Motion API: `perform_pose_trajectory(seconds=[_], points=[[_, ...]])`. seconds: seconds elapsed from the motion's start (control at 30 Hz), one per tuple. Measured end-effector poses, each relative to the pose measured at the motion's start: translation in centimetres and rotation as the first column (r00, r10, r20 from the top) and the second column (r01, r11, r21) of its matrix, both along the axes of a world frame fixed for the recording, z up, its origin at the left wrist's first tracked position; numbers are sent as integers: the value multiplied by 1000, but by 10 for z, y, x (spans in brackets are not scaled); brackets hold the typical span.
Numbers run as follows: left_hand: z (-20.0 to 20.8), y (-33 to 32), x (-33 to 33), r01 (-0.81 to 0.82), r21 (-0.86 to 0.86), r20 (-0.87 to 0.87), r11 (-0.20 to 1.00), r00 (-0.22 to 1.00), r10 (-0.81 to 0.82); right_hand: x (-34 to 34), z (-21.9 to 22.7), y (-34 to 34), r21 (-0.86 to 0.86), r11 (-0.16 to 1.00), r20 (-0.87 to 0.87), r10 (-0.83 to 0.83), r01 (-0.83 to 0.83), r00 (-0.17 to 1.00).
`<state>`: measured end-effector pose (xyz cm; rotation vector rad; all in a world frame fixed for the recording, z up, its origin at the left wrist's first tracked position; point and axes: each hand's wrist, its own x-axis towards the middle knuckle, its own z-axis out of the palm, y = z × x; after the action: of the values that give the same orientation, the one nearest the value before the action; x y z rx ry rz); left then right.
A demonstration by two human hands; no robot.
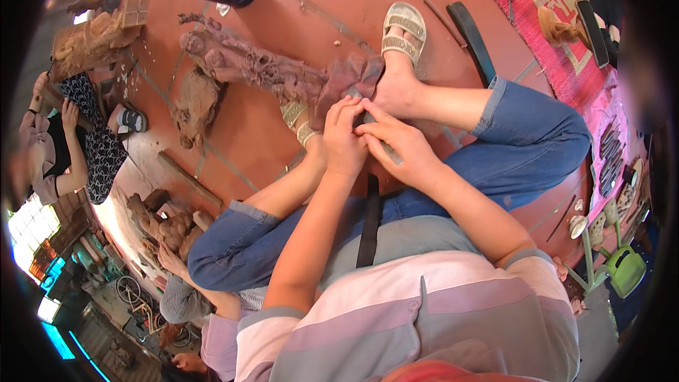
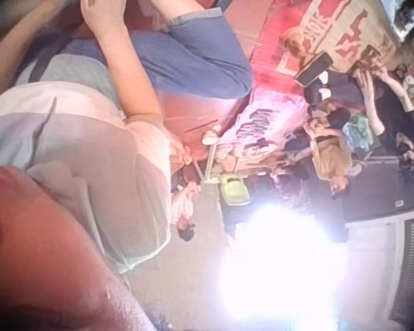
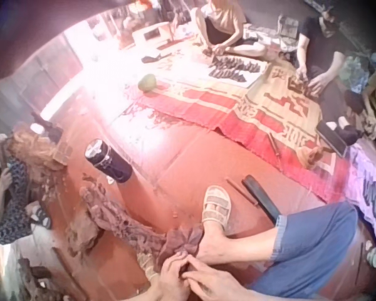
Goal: The person sits on the floor and carves a piece of wood using a small knife. They hold the wood with one hand and carefully shape it with the other, occasionally rotating the piece to access different sides.
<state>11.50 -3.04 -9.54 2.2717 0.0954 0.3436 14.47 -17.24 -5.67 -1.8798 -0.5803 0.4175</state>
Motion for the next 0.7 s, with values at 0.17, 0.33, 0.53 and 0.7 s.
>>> perform_pose_trajectory(seconds=[0.17, 0.33, 0.53, 0.7], points=[[4, 13, 7, -10, 44, 56, 999, 998, 7, -2, -1, 10, 0, 999, 19, -34, 34, 999], [7, 4, -2, -10, -68, -26, 998, 1000, 8, 0, 8, 3, -36, 999, 71, -7, 10, 997], [-9, 7, -9, -40, 25, 61, 999, 997, 39, -7, 0, 4, -23, 999, 29, 32, -32, 999], [16, 13, 7, -32, -73, 46, 997, 998, 36, 7, 13, 12, -26, 1000, 101, 7, -4, 995]])
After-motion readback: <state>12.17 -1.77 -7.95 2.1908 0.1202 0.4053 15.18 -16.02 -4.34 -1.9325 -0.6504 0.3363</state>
